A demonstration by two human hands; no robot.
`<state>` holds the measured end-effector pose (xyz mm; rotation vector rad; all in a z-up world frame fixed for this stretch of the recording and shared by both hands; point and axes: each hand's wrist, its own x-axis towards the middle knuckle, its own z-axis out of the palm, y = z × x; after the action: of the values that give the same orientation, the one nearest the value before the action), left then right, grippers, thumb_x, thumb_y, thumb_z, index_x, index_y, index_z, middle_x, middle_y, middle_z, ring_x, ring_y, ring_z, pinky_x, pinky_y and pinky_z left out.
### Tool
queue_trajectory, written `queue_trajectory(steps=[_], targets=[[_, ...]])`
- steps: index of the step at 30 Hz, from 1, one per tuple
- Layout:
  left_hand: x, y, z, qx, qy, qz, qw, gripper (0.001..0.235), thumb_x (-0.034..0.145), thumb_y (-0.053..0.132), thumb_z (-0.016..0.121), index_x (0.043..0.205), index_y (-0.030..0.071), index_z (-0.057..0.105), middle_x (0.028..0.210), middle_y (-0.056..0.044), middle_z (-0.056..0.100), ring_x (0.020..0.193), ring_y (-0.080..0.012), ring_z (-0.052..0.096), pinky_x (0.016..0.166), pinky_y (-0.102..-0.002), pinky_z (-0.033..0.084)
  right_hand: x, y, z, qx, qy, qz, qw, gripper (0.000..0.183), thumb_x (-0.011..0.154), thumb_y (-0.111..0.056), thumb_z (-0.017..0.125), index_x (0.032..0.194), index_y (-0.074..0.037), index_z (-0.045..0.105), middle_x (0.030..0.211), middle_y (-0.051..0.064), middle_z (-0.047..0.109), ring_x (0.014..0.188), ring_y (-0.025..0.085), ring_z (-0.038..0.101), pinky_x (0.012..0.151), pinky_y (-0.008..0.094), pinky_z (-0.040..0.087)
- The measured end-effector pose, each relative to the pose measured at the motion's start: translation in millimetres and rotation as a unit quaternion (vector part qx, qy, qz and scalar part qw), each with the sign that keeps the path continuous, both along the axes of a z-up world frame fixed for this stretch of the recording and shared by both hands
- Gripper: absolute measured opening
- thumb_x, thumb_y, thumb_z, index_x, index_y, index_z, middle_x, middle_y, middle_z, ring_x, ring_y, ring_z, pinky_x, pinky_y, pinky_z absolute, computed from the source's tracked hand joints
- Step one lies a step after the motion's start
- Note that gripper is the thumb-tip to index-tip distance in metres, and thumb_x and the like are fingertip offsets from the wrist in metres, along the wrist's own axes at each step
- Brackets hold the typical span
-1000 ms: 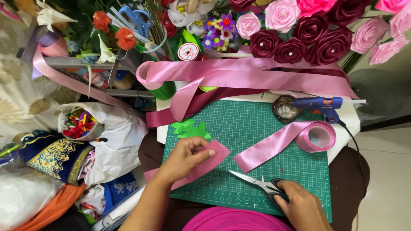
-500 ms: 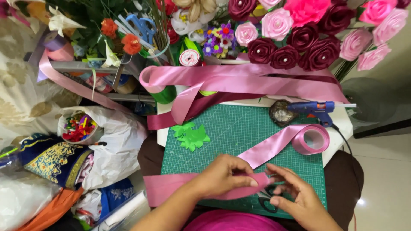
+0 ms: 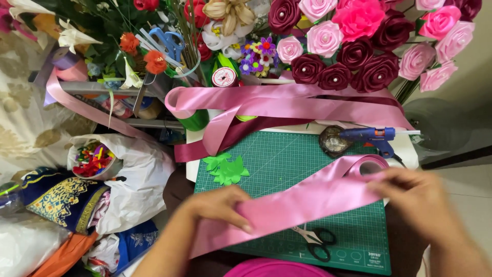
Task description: The person repeatedly cuts a pink satin ribbon into short segments using scissors on a green cutting mat. The person folds and aligns the ribbon before each cut, then sets the cut pieces aside on the mat.
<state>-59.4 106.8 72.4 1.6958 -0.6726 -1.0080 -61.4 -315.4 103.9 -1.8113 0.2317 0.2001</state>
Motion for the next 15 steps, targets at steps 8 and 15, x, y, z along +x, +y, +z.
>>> queue_trajectory(steps=[8, 15], targets=[[57, 109, 65, 0.103, 0.002, 0.175, 0.979, 0.014, 0.083, 0.007, 0.088, 0.08, 0.005, 0.074, 0.066, 0.002, 0.064, 0.055, -0.0083, 0.054, 0.047, -0.023, 0.038, 152, -211, -80, -0.175, -0.164, -0.026, 0.97, 0.033, 0.111, -0.018, 0.073, 0.127, 0.008, 0.06, 0.104, 0.019, 0.06, 0.081, 0.027, 0.055, 0.069, 0.037, 0.044], [144, 50, 117, 0.433, -0.344, 0.208, 0.807, 0.02, 0.077, 0.027, 0.069, 0.069, 0.013, 0.057, 0.069, -0.006, 0.061, 0.063, -0.023, 0.054, 0.059, -0.042, 0.036, 217, -245, -143, -0.107, -0.126, -0.128, 0.978, 0.023, 0.102, -0.029, 0.085, 0.111, -0.016, 0.068, 0.094, -0.001, 0.068, 0.077, 0.004, 0.06, 0.066, 0.017, 0.049]])
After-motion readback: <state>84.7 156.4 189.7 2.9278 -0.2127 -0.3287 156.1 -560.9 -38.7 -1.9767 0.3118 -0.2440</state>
